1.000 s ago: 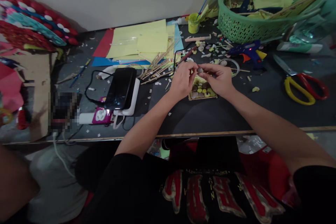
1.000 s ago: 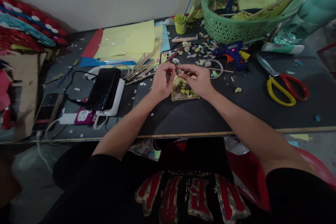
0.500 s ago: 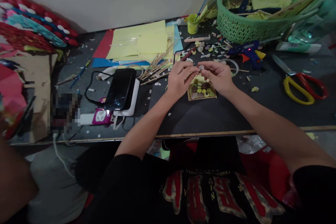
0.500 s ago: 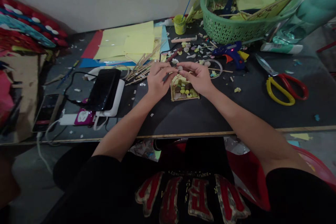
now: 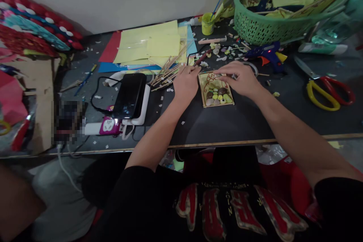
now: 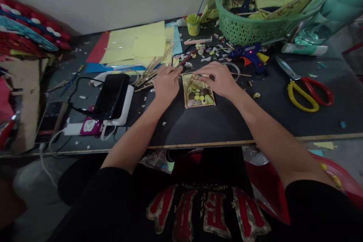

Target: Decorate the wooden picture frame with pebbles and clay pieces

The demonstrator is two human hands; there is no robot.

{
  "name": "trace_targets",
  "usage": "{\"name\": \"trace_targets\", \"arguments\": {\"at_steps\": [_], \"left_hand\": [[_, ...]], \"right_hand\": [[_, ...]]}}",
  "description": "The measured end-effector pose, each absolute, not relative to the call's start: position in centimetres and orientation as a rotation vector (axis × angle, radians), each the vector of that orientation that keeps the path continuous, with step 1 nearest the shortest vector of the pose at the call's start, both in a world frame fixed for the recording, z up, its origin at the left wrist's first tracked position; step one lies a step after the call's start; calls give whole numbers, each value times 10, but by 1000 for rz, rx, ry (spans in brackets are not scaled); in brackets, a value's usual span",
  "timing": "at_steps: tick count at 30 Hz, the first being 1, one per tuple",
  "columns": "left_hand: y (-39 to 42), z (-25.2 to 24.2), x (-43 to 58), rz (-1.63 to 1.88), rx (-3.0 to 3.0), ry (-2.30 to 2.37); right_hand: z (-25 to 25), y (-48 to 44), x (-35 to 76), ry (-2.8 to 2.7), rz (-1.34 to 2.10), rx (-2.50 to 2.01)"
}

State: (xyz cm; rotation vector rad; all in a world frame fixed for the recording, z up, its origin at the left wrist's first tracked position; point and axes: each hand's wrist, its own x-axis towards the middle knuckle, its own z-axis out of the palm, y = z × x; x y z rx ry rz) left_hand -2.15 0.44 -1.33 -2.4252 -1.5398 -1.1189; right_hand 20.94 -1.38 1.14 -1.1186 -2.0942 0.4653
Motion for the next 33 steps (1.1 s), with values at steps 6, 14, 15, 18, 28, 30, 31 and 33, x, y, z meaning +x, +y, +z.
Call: {"name": "trace_targets", "arguments": {"at_steps": [6,14,15,18,28,30,31,33], "left_hand": [[8,-22,-23,-1068,-2424,-1681],[9,-22,-19,-1230,-2466,-1548],[8,-21,-19,-1233,-2470,-1530],[5,-18,-18,-1155,-2535,-1483],[2,-19,-8,-824,-2826,-1520],[2,-20,-7,-843,-2811,-1551],[2,-20,-7,-846,-2801,-1556],[2,-21,-7,-846,-2784,-1562]], "right_hand": [[12,-9,217,-2412,437,-1238],[10,-3,222,-2527,529,-1152],[10,-4,221,-2527,530,-1150],[10,-4,220,-2519,542,-1132],[12,-7,215,-2500,514,-1136],[13,-7,214,-2496,539,-1140],[13,-7,214,-2494,558,-1139],[12,-6,214,-2476,594,-1143]]}}
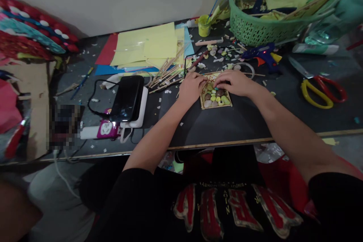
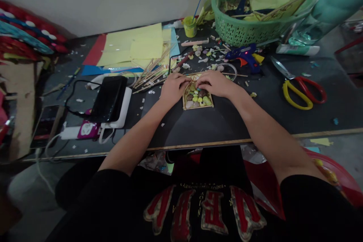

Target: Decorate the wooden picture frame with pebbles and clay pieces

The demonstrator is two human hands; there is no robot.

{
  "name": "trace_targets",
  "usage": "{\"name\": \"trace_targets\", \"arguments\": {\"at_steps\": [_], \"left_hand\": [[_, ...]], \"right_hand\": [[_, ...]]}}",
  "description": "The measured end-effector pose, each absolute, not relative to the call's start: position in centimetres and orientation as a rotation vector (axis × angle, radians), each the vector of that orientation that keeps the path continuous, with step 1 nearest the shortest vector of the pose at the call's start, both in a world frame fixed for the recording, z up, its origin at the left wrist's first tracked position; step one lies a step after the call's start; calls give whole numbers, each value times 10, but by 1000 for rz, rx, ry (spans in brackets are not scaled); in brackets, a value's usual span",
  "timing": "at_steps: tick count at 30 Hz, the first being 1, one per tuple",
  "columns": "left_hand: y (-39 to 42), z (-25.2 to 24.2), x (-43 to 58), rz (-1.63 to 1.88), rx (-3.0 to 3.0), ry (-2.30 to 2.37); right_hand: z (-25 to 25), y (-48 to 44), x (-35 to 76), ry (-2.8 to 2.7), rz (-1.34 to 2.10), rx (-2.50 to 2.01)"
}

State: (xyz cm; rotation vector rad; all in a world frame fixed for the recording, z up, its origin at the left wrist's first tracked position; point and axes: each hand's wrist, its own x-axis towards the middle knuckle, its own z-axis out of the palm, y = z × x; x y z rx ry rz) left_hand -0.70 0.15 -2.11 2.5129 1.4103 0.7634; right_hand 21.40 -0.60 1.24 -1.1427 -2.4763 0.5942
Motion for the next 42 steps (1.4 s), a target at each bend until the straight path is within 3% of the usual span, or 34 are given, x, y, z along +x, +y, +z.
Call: {"name": "trace_targets", "arguments": {"at_steps": [11,22,30,36,42], "left_hand": [[1,-22,-8,761,2531,1427],[-1,-18,-8,741,2505,1438],[-2,-20,-10,690,2627,1351],[-1,-19,-10,738,2564,1435],[8,-16,-12,783,2507,1379]], "right_hand": [[18,0,201,-2329,692,-1543],[-33,80,175,-2095,578,-1542],[10,-13,204,-2176,331,-1482],[1,-47,226,-1975,6,-1586],[-6,-33,215,-2020,-84,-1525]]}}
